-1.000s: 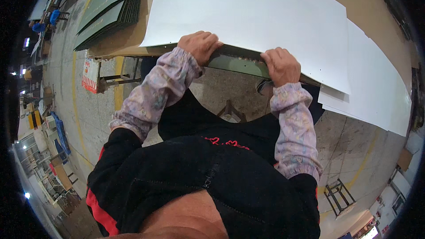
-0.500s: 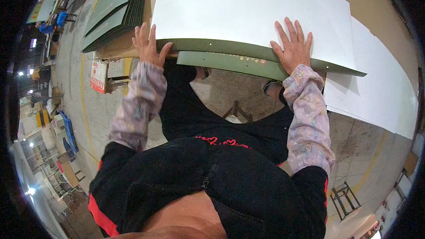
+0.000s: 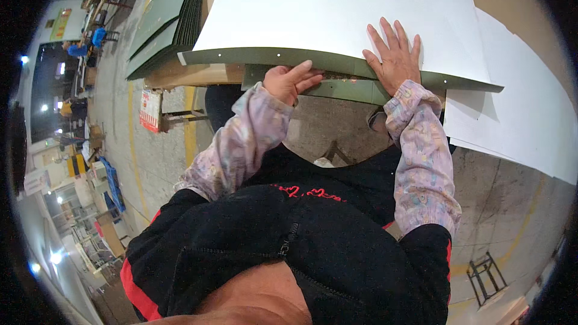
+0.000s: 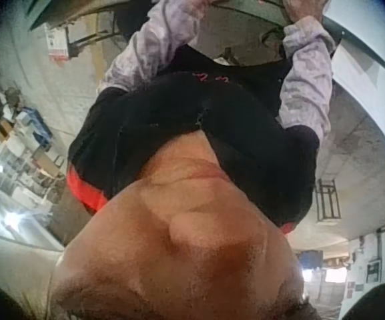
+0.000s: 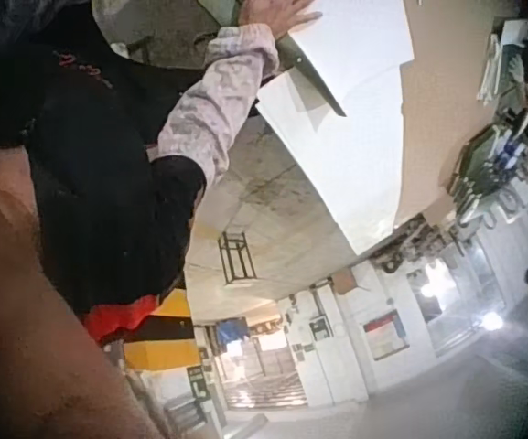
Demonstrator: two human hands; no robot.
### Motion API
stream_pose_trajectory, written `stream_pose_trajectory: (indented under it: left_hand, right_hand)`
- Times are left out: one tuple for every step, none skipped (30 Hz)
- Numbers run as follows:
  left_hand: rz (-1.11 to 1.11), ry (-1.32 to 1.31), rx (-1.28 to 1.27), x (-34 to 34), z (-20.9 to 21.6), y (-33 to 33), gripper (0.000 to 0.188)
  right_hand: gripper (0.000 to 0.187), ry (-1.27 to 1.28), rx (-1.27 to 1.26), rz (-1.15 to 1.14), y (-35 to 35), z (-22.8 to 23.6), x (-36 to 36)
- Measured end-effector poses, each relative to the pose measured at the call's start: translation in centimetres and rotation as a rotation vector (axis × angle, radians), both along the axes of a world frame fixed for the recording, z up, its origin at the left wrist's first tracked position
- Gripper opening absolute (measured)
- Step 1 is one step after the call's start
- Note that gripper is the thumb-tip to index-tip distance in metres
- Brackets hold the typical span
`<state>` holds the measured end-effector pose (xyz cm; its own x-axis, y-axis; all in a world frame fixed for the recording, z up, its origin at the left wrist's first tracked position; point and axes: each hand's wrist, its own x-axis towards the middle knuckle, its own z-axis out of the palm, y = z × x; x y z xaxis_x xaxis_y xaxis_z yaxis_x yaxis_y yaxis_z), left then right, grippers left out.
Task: Folding large green and white paper folders at a workspace in a paper mill or printing facility.
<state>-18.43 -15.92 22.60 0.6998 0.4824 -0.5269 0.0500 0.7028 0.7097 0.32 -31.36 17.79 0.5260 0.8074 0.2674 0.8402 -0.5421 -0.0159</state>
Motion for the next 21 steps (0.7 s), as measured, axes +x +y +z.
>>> stream_pose_trajectory:
  left_hand:
    - [-0.026,-0.005,0.242,0.3,-0.6,0.0,0.038]
    - [-0.036,-0.006,0.343,0.6,-1.7,0.3,0.036]
    - [-0.046,-0.002,0.351,0.9,-2.8,0.8,0.036]
    - [-0.067,0.126,0.609,1.2,-3.2,0.8,0.037]
    - [-0.087,0.254,0.865,1.4,-3.6,0.8,0.037]
    - [-0.092,0.258,0.869,1.5,-4.1,0.4,0.037]
    - [0.009,0.240,1.114,1.9,-3.4,-0.6,0.038]
    - [0.116,0.216,1.357,2.3,-3.0,-1.2,0.038]
    - [0.111,0.213,1.359,2.5,-3.3,-1.2,0.038]
    - [-0.050,0.306,1.462,2.7,-3.7,-1.0,0.048]
    - [-0.207,0.414,1.561,2.4,-4.4,-0.4,0.060]
    - [-0.157,0.373,1.739,2.4,-6.2,0.5,0.073]
    - [-0.214,0.338,1.762,3.1,-5.6,-0.2,0.086]
    - [-0.230,0.273,1.846,3.5,-5.1,-0.3,0.085]
    - [-0.247,0.197,1.923,4.1,-4.4,-0.6,0.084]
    - [-0.358,0.186,1.956,4.5,-3.5,-1.3,0.078]
    - [-0.354,0.186,1.966,4.7,-3.0,-1.3,0.078]
    - [-0.516,0.188,2.065,4.9,-2.6,-1.2,0.076]
    - [-0.687,0.181,2.151,5.3,-2.4,-1.2,0.075]
    - [-0.871,0.345,2.278,5.6,-2.2,-1.3,0.078]
    - [-0.869,0.334,2.284,5.9,-2.0,-1.2,0.078]
  right_hand:
    - [0.055,-0.001,0.021,0.018,0.1,-0.2,0.1]
    - [0.055,0.005,0.030,0.008,0.2,-0.1,0.0]
    - [0.055,0.006,0.020,0.010,0.5,0.0,-0.1]
    - [0.054,0.008,0.007,0.015,0.5,0.2,-0.2]
    - [0.054,0.014,0.010,0.010,0.5,0.3,-0.3]
    - [0.056,0.004,0.007,0.008,0.5,0.4,-0.4]
    - [0.058,-0.010,0.002,0.003,0.3,0.5,-0.3]
    - [0.058,-0.008,0.003,-0.003,0.0,0.4,-0.2]
    - [0.059,0.039,0.113,0.055,-0.2,0.4,0.0]
    - [0.061,0.081,0.225,0.115,-0.3,0.7,0.2]
    - [0.061,0.080,0.235,0.123,0.1,1.1,-0.1]
    - [0.063,0.089,0.418,0.248,0.3,1.5,-0.7]
    - [0.067,0.092,0.583,0.352,-0.4,1.7,-1.3]
    - [0.073,0.218,0.683,0.358,-0.7,2.0,-3.4]
    - [0.074,0.417,0.736,0.243,-1.5,2.0,-6.0]
    - [0.075,0.454,0.739,0.193,-2.3,2.9,-7.3]
    - [0.063,0.936,1.142,0.179,-1.1,2.8,-9.3]
    - [0.052,1.323,0.974,-0.038,-1.8,2.0,-8.3]
    - [0.042,1.682,0.761,-0.275,-2.4,2.0,-7.3]
    - [0.035,1.771,1.166,-0.243,-1.9,1.9,-7.0]
    - [0.028,1.819,1.583,-0.198,-1.4,1.8,-6.8]
